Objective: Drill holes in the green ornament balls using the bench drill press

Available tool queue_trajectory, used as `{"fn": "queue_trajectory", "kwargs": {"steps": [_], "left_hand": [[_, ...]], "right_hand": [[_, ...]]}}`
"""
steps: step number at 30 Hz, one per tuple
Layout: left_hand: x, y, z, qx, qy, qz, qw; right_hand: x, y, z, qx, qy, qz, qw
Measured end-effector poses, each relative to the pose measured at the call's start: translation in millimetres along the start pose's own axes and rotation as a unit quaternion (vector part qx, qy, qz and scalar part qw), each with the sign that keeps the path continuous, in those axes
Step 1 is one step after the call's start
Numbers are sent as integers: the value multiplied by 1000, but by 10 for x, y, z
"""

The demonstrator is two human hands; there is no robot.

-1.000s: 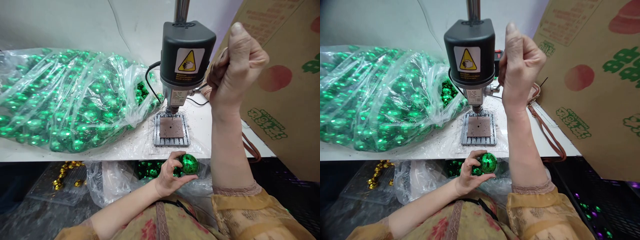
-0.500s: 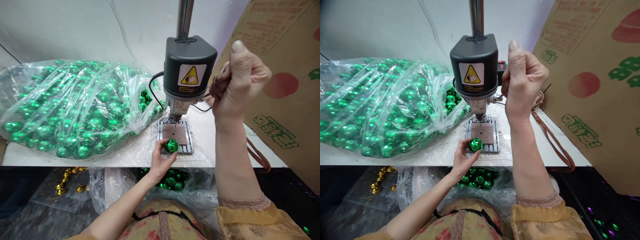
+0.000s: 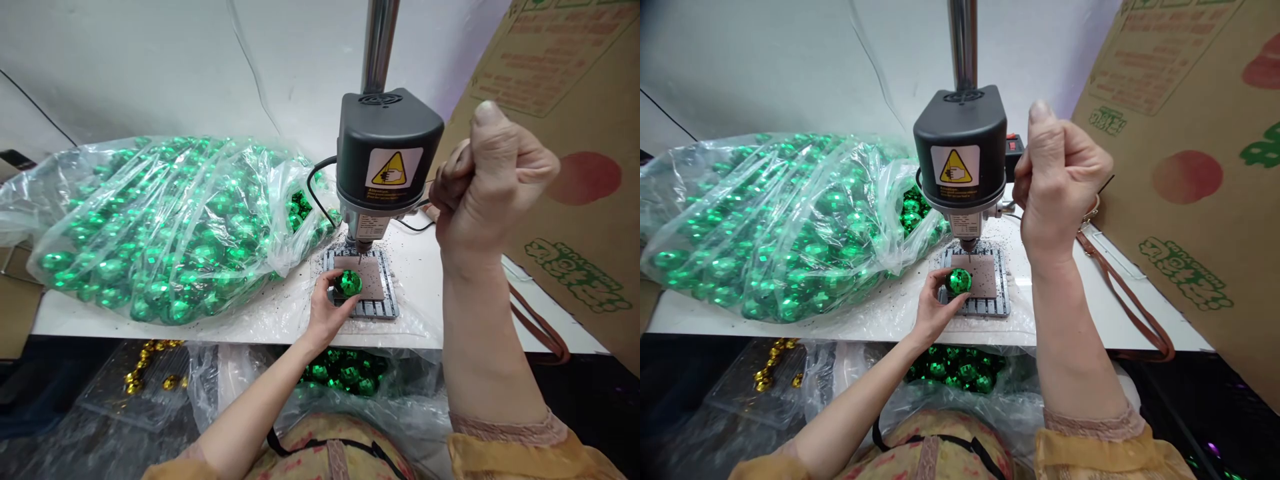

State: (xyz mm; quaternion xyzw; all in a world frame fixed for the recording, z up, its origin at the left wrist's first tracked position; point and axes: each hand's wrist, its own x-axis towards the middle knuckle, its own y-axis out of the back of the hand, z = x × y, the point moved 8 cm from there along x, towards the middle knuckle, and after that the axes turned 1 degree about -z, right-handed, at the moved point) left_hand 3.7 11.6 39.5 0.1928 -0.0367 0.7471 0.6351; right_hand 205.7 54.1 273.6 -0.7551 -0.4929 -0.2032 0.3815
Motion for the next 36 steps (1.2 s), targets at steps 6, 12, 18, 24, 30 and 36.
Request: {"fn": "queue_trajectory", "kwargs": {"steps": [6, 12, 18, 24, 30, 36], "left_hand": [[170, -27, -280, -21, 70, -4, 997], [345, -127, -394, -89, 86, -54, 991], [412, -155, -387, -67, 80, -54, 993], [438, -189, -388, -59, 65, -57, 994], [440, -269, -298, -27, 20, -88, 996], [383, -320, -198, -50, 0, -135, 990]], "right_hand": [[-4, 4, 3, 5, 0, 1, 1000], [-13, -2, 6, -13, 6, -11, 1000], [-6, -9, 27, -10, 2, -10, 1000], [3, -21, 18, 8, 15, -12, 1000], [6, -14, 38, 9, 7, -10, 1000], [-4, -11, 23, -2, 11, -13, 1000]]}}
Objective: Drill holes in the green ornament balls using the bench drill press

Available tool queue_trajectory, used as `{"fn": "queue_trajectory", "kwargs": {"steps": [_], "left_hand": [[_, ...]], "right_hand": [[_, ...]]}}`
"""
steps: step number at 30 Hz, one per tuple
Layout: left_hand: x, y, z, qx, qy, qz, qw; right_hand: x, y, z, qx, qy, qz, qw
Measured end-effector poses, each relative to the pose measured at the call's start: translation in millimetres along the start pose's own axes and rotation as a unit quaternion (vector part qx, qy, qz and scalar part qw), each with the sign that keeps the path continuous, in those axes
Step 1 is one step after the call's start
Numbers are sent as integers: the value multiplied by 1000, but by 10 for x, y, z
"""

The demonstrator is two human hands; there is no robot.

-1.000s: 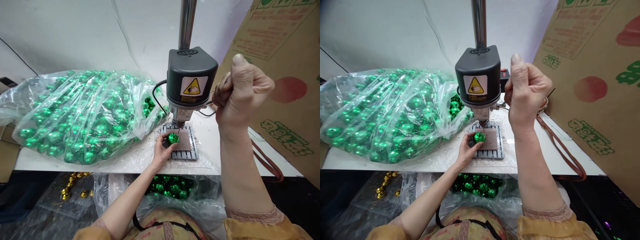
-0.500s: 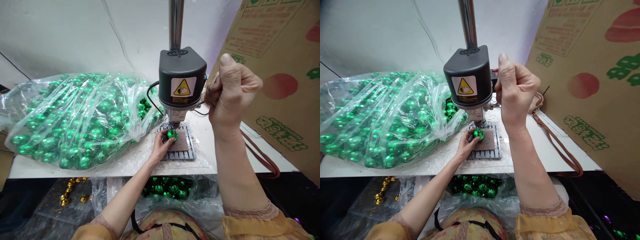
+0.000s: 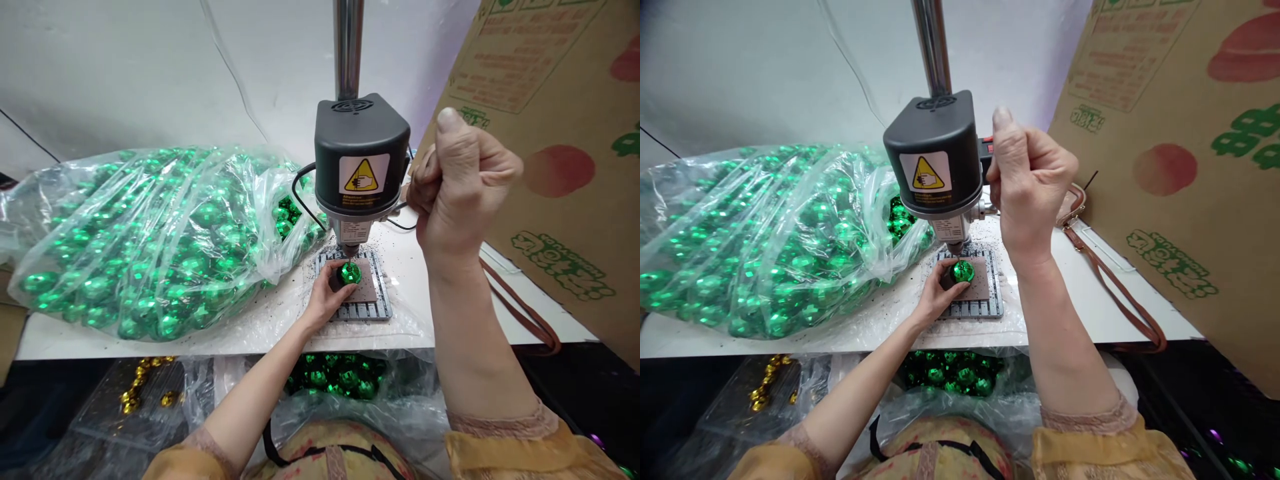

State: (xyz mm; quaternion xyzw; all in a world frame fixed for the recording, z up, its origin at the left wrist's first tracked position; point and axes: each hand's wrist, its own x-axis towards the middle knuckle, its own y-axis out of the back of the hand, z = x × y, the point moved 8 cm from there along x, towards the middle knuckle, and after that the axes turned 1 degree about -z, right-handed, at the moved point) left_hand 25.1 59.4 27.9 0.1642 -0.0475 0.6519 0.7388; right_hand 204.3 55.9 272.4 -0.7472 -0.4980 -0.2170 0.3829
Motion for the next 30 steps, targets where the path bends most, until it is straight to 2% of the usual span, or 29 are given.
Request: {"fn": "queue_trajectory", "kwargs": {"steps": [12, 22, 30], "left_hand": [[2, -12, 78, -7, -26, -15, 1000], [-17, 5, 120, 18, -41, 20, 999], [-15, -33, 55, 19, -32, 14, 999]], "right_hand": [[-151, 75, -52, 2, 24, 15, 1000], [-250, 126, -79, 1, 51, 35, 998], [-271, 158, -109, -9, 98, 38, 994]]}}
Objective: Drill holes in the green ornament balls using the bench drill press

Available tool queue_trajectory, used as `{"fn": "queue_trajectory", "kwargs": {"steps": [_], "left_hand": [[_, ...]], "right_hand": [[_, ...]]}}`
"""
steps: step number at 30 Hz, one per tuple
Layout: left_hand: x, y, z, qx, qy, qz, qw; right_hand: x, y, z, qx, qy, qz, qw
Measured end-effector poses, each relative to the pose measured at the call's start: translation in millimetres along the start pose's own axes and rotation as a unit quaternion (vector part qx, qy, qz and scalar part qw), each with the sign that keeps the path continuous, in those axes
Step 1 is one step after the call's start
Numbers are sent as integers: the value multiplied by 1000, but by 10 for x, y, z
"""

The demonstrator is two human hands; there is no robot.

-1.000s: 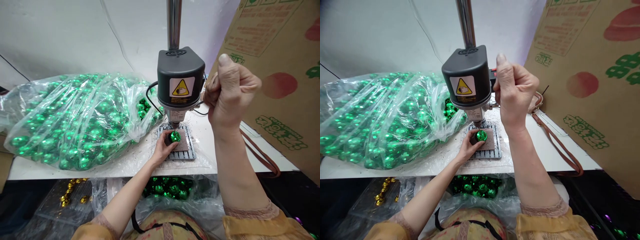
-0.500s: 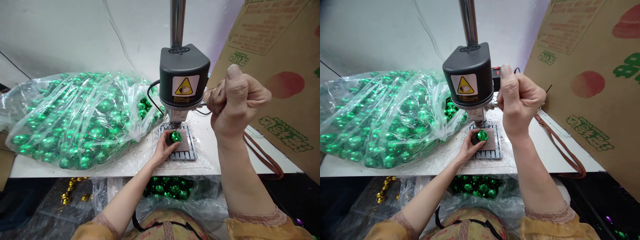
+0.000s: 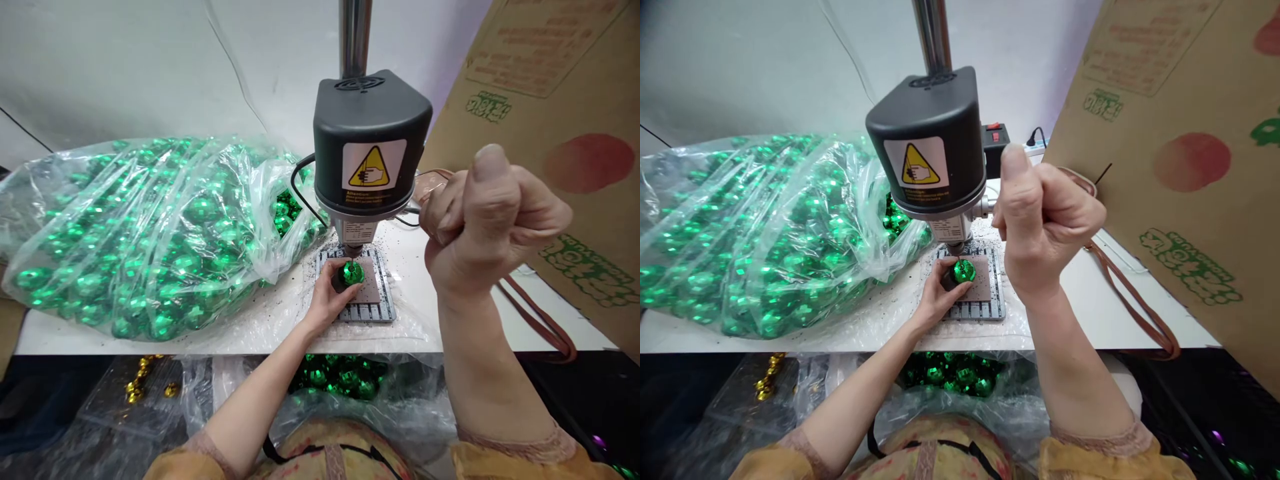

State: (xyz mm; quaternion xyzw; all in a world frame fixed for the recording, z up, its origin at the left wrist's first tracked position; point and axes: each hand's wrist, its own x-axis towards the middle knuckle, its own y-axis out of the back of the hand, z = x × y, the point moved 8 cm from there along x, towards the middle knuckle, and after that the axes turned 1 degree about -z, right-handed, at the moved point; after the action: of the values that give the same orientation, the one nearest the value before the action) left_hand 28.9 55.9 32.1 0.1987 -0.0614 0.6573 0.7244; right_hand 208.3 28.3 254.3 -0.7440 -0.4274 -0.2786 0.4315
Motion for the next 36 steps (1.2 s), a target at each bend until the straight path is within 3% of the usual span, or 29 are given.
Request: {"fn": "queue_trajectory", "kwargs": {"steps": [14, 18, 27, 31, 36], "left_hand": [[-4, 5, 14, -21, -9, 3, 1000], [-7, 8, -4, -23, -2, 3, 1000], [-15, 9, -31, -20, 15, 3, 1000], [-16, 10, -28, -15, 12, 2, 1000], [-26, 9, -45, -22, 15, 4, 1000]], "right_hand": [[-169, 78, -55, -44, 39, 15, 998], [-259, 141, -71, -55, 81, 10, 995], [-317, 106, -137, 59, 168, -112, 977], [-374, 84, -108, 83, 170, -168, 967], [-458, 180, -70, 60, 179, -160, 969]]}}
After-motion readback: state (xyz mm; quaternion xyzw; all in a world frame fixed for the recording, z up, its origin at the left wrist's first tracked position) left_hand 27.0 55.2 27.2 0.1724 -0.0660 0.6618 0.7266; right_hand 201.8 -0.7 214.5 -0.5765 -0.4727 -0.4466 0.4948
